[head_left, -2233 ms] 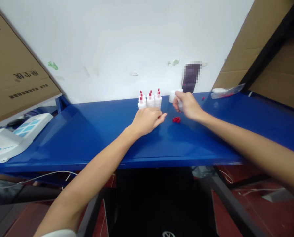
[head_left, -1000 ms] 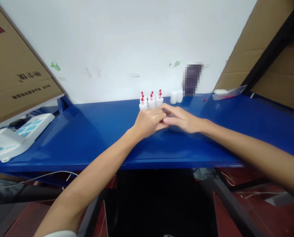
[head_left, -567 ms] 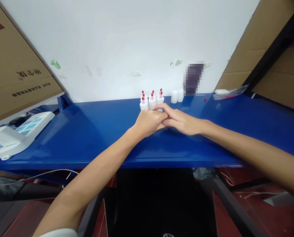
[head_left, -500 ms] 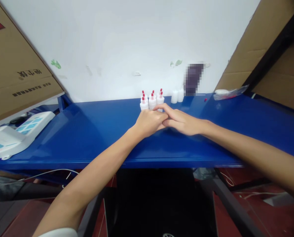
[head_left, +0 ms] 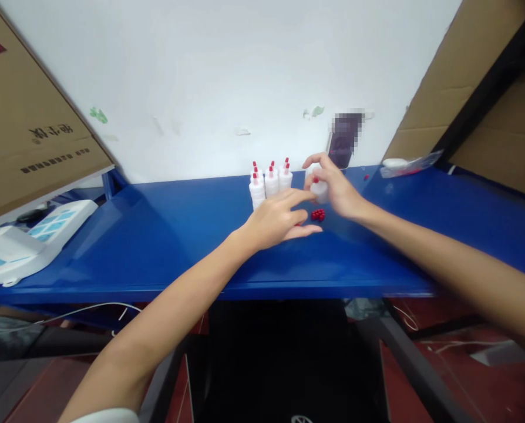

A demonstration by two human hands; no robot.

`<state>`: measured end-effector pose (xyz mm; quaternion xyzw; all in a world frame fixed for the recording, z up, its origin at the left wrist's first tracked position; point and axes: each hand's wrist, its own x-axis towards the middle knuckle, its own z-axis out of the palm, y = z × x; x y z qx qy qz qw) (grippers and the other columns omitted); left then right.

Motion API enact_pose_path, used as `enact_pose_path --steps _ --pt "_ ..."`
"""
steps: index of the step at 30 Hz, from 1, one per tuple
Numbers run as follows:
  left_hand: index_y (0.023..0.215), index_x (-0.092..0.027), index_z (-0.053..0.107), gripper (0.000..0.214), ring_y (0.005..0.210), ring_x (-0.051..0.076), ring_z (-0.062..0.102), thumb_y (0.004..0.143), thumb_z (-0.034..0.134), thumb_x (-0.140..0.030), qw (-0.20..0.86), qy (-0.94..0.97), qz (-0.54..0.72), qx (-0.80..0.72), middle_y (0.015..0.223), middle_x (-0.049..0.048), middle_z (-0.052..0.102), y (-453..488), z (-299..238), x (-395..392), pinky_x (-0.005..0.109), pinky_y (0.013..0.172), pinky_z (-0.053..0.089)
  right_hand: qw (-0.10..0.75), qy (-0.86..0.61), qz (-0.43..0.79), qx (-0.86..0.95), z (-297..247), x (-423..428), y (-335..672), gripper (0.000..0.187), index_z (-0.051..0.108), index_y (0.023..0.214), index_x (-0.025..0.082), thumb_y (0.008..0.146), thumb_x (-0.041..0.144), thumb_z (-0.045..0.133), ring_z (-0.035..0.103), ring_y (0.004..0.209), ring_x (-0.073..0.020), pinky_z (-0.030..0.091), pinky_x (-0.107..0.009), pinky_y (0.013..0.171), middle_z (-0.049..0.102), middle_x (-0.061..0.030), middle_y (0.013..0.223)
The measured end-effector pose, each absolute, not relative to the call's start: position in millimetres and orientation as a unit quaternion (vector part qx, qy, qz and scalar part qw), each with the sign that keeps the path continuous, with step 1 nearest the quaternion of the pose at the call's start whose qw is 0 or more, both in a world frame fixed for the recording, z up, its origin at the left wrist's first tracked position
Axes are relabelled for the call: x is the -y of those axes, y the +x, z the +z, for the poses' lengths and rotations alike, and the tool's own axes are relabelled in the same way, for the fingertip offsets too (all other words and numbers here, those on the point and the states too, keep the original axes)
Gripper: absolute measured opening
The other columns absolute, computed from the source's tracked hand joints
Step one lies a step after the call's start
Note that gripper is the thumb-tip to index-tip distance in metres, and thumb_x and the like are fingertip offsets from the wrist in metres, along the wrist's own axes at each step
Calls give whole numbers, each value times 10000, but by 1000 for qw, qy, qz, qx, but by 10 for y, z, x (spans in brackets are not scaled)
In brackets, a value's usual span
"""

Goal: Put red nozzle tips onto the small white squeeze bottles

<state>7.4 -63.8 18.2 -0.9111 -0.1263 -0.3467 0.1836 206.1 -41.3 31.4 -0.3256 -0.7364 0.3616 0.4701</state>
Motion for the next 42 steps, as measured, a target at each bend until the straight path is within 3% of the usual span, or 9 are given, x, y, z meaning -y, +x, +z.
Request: enact_pose_path --steps 3,9,12,16,20,32,38,42 --pt "701 -145 664 428 1301 284 606 973 603 -469 187 -906 -363 110 1334 170 666 97 171 609 456 1069 548 439 -287 461 716 309 432 1999 415 401 1157 287 955 649 395 507 535 -164 409 -306 518 504 48 706" --pt "735 -156 652 385 1159 231 680 993 591 -435 178 -898 -383 126 1211 156 718 66 179 572 409 961 601 389 -234 476 754 319 524 1947 523 383 1301 262 983 676 364 596 710 -172 473 -312 664 598 8 838" --pt "745 -171 635 345 1073 200 695 1007 578 -389 169 -886 -405 149 1120 126 745 15 227 565 393 907 596 390 -251 441 768 306 498 1982 512 418 1308 239 1000 646 371 577 707 -163 440 -299 637 600 2 852" --pt "694 -169 594 369 964 177 706 1010 575 -359 167 -849 -458 204 1045 115 760 -69 266 526 355 845 578 380 -315 319 809 298 468 2045 429 520 1171 216 1025 601 402 494 626 -142 382 -291 628 522 46 695" --pt "669 -154 604 393 926 183 720 1010 570 -346 154 -857 -432 236 1003 120 769 -91 232 488 323 809 565 363 -342 229 836 330 490 2061 394 574 1084 205 1032 563 417 501 640 -152 372 -300 647 536 33 689" --pt "714 -149 685 410 772 175 635 1026 509 -349 175 -892 -299 290 797 80 722 -70 214 511 301 694 484 352 -331 182 857 347 505 2055 281 520 951 210 1045 452 414 499 645 -151 359 -301 652 559 19 715" --pt "764 -159 707 388 775 154 624 1022 515 -376 214 -880 -334 262 945 90 723 -44 214 562 280 639 443 366 -311 192 856 349 510 2076 333 505 974 220 1032 535 413 489 669 -152 369 -305 660 540 22 734" --pt "795 -169 688 413 676 148 590 1037 471 -425 262 -874 -342 227 737 50 655 -53 184 549 274 579 404 354 -241 222 876 337 541 2084 372 462 1087 221 980 573 510 520 730 -158 393 -314 693 577 9 830"
